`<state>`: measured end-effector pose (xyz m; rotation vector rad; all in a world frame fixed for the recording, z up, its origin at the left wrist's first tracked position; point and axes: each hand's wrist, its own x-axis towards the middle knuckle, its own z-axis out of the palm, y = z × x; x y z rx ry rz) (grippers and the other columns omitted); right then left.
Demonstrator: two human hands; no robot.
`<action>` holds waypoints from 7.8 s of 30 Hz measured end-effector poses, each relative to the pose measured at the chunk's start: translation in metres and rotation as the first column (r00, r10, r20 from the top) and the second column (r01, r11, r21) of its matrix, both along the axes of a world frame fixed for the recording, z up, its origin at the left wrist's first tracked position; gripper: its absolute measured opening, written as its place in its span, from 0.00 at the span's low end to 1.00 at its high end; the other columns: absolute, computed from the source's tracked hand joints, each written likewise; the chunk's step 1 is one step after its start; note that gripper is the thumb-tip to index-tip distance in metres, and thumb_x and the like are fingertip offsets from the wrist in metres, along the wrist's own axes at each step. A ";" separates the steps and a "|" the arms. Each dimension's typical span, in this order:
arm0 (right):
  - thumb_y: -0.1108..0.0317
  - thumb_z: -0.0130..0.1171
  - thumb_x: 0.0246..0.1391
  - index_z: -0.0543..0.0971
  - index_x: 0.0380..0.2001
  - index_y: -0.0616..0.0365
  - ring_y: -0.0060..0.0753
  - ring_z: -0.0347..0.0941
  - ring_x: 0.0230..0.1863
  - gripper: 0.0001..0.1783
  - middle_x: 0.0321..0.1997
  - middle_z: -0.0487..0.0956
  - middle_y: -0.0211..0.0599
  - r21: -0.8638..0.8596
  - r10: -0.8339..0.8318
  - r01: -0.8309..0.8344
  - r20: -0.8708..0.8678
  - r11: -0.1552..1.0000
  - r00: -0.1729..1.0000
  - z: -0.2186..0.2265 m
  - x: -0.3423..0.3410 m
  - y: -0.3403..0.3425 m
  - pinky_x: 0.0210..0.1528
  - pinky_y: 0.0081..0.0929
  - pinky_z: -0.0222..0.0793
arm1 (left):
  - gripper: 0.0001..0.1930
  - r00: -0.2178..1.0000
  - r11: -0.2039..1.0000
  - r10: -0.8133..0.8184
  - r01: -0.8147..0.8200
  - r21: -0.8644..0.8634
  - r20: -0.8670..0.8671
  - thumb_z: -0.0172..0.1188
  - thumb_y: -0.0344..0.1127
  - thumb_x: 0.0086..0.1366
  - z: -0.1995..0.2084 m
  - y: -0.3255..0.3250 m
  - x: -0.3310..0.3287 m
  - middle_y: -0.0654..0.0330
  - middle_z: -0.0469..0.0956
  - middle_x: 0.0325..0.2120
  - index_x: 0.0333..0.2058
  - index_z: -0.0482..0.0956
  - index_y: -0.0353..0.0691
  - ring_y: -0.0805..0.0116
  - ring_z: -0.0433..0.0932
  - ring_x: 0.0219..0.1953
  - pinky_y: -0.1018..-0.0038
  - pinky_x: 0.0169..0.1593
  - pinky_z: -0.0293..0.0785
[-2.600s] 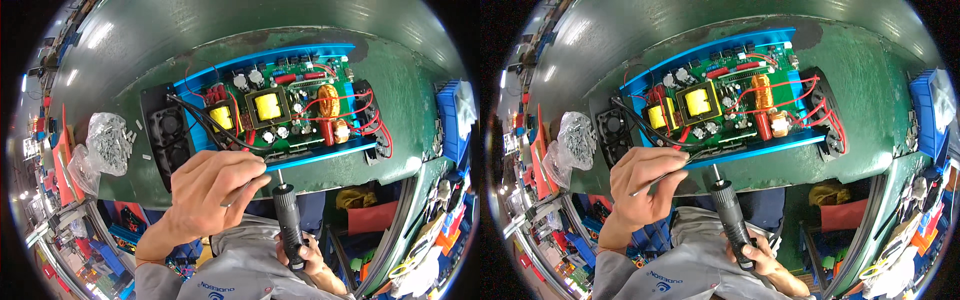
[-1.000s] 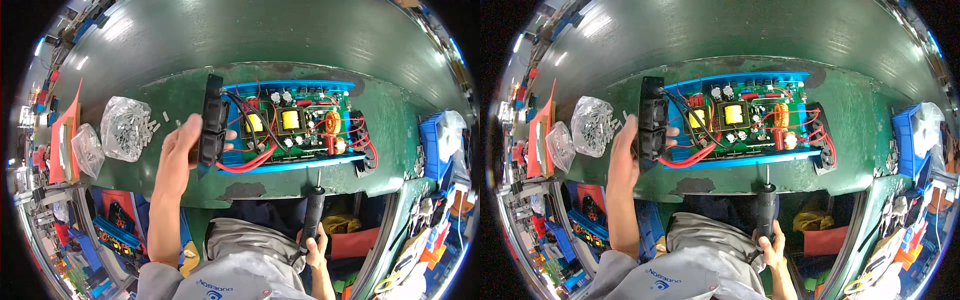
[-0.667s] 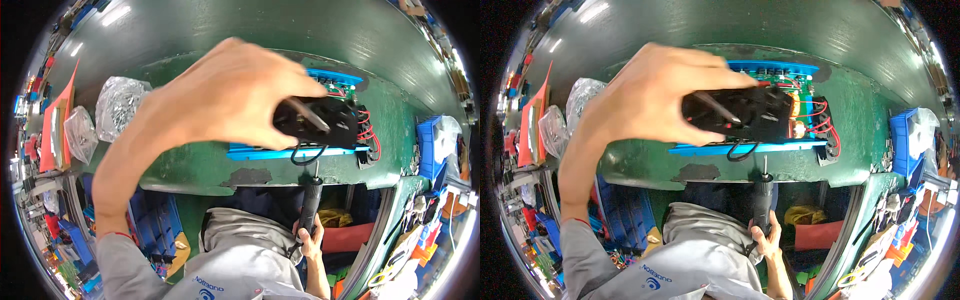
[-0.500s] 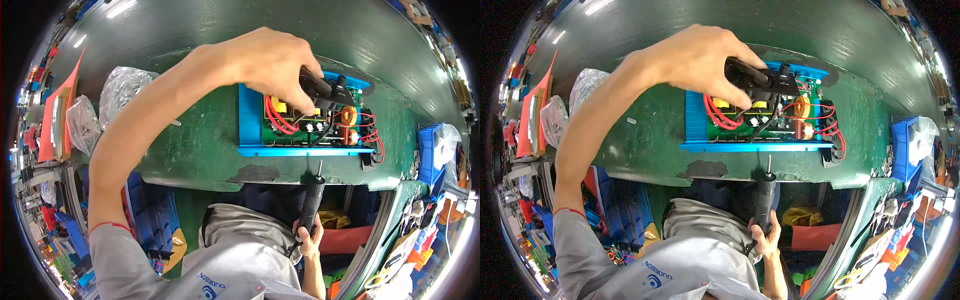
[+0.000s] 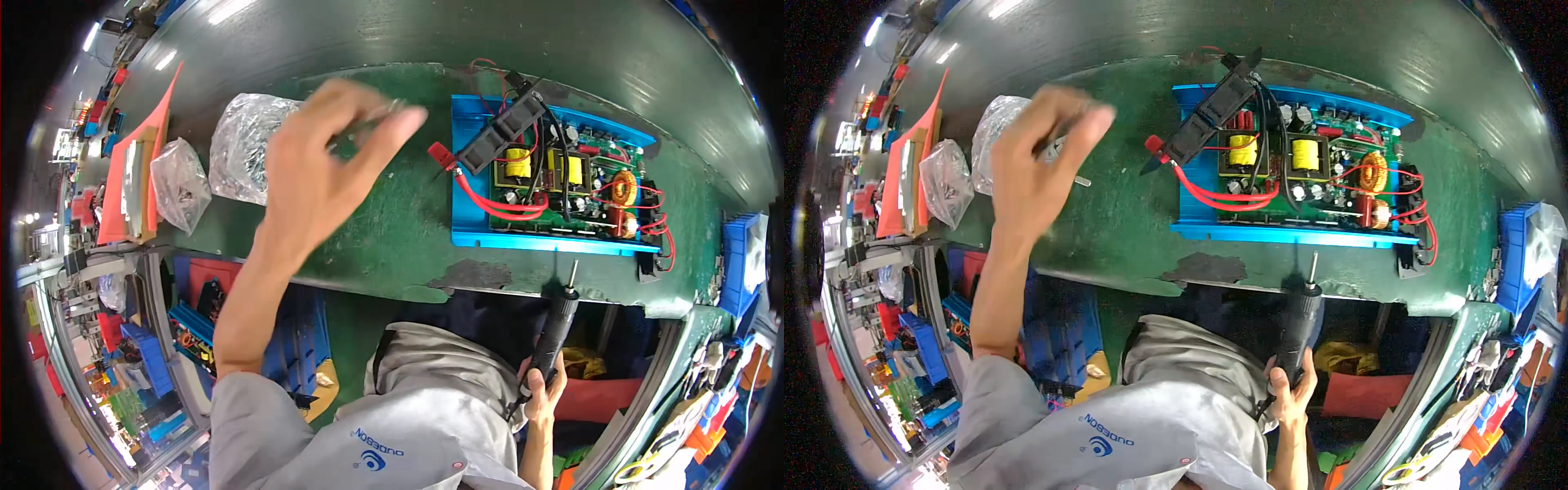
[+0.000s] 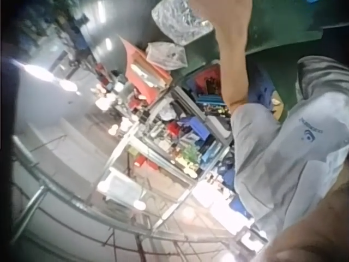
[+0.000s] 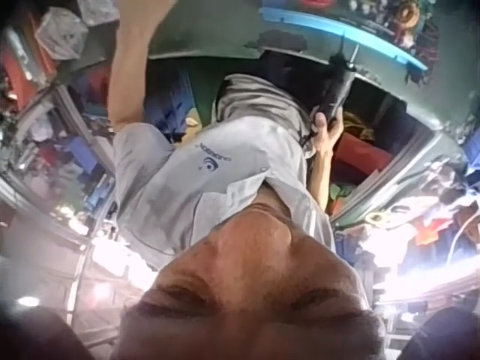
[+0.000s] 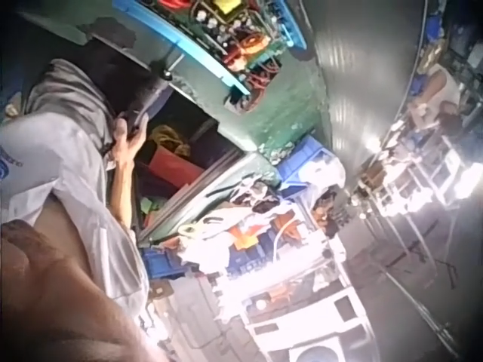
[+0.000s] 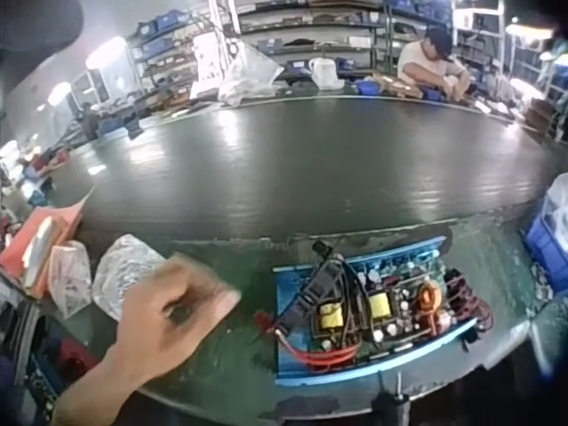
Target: Assembling an electronic device, specifically a power inverter, by connecting wires to a circuit board and securing the housing with screws.
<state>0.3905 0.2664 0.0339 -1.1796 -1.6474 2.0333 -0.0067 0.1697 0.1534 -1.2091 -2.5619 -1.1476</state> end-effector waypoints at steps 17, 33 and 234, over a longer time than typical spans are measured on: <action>0.58 0.64 0.54 0.71 0.55 0.63 0.24 0.69 0.31 0.29 0.32 0.76 0.29 0.058 0.229 -0.240 0.144 0.969 0.963 0.022 -0.023 -0.004 0.35 0.23 0.65 | 0.10 0.995 0.943 0.076 -0.049 -0.328 0.071 0.66 0.30 0.63 -0.058 -0.087 -0.009 0.58 0.80 0.40 0.42 0.85 0.35 0.66 0.79 0.44 0.74 0.48 0.71; 0.49 0.37 0.73 0.66 0.62 0.64 0.50 0.76 0.31 0.30 0.30 0.76 0.53 0.119 0.336 -0.348 0.109 0.930 0.935 0.027 -0.028 -0.009 0.39 0.39 0.69 | 0.08 0.906 0.957 -0.137 0.225 -0.182 0.401 0.59 0.28 0.71 -0.047 -0.002 0.051 0.62 0.82 0.36 0.44 0.82 0.33 0.76 0.80 0.38 0.80 0.46 0.74; 0.20 0.26 0.60 0.71 0.57 0.67 0.23 0.69 0.24 0.56 0.26 0.78 0.35 -0.620 0.171 -0.284 -0.236 0.732 0.957 0.013 -0.034 -0.003 0.28 0.22 0.64 | 0.05 0.778 0.635 -0.624 0.452 -0.627 -0.071 0.64 0.27 0.55 0.008 0.100 0.083 0.59 0.66 0.67 0.25 0.80 0.31 0.46 0.57 0.72 0.52 0.71 0.58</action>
